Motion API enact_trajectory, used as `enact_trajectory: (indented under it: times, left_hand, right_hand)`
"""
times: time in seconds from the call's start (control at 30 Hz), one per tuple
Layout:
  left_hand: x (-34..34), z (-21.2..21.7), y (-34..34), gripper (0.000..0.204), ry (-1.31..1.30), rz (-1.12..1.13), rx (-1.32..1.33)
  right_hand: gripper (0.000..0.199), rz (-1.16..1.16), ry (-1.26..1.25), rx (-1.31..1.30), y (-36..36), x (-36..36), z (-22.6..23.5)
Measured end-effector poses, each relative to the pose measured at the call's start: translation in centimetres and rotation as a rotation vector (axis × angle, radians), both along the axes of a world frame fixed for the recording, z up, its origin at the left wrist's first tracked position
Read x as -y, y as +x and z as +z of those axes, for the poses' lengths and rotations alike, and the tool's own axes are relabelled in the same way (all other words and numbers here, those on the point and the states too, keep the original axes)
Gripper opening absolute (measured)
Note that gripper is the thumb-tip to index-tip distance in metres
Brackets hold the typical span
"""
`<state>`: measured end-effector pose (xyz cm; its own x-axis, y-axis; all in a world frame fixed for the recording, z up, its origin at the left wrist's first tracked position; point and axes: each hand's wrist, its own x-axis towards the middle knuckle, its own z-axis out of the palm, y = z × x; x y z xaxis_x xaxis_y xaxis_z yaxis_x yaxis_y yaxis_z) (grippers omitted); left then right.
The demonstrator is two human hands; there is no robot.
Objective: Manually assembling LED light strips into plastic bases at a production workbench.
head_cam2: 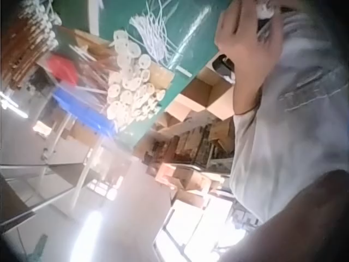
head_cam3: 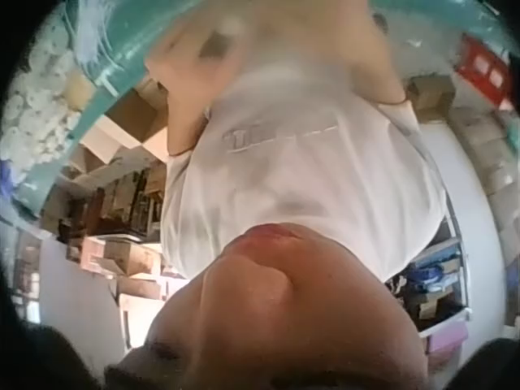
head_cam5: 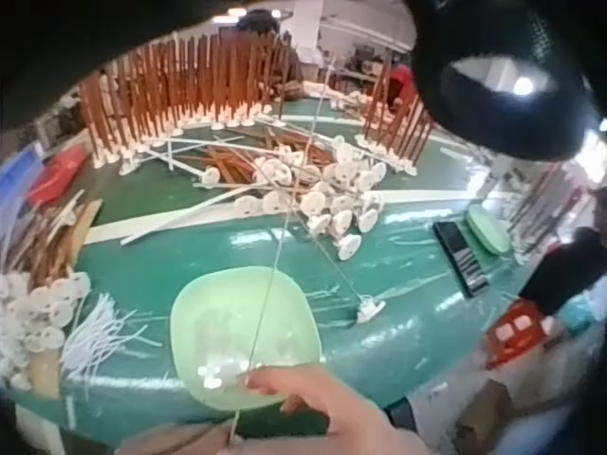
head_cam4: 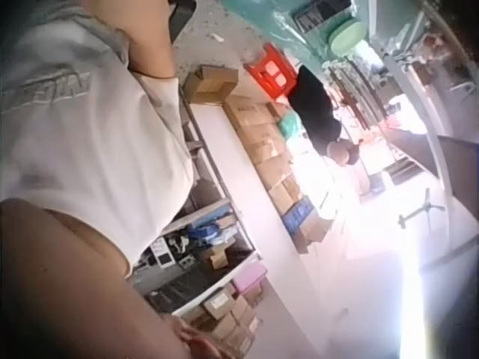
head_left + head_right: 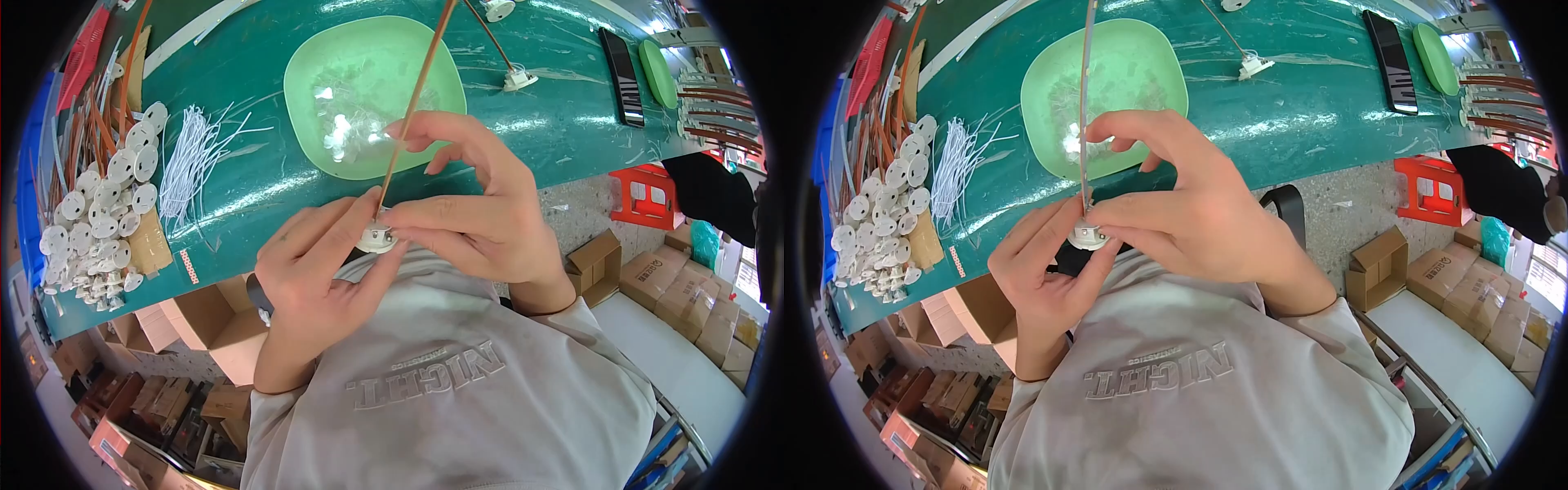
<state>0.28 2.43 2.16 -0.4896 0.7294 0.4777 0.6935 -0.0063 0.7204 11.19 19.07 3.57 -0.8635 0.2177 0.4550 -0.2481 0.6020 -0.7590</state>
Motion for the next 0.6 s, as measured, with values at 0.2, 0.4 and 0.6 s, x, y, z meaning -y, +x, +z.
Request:
enact_trajectory:
  times: [0.2, 0.4, 0.6]
  left_hand:
    - [0.1, -0.2, -0.1, 0.044, 0.027, -0.019, 0.015]
    - [0.0, -0.5, -0.4, 0.044, 0.008, 0.031, 0.001]
    - [1.2, -1.2, -1.6, 0.039, 0.084, 0.088, 0.189]
  right_hand:
    - [0.014, 0.029, 0.078, 0.035, 0.1, 0.3, 0.1]
    - [0.016, 0.013, 0.036, 0.029, 0.1, 0.6, -0.2]
    - [0.006, -0.320, 0.192, -0.084, 1.2, -4.3, 0.2]
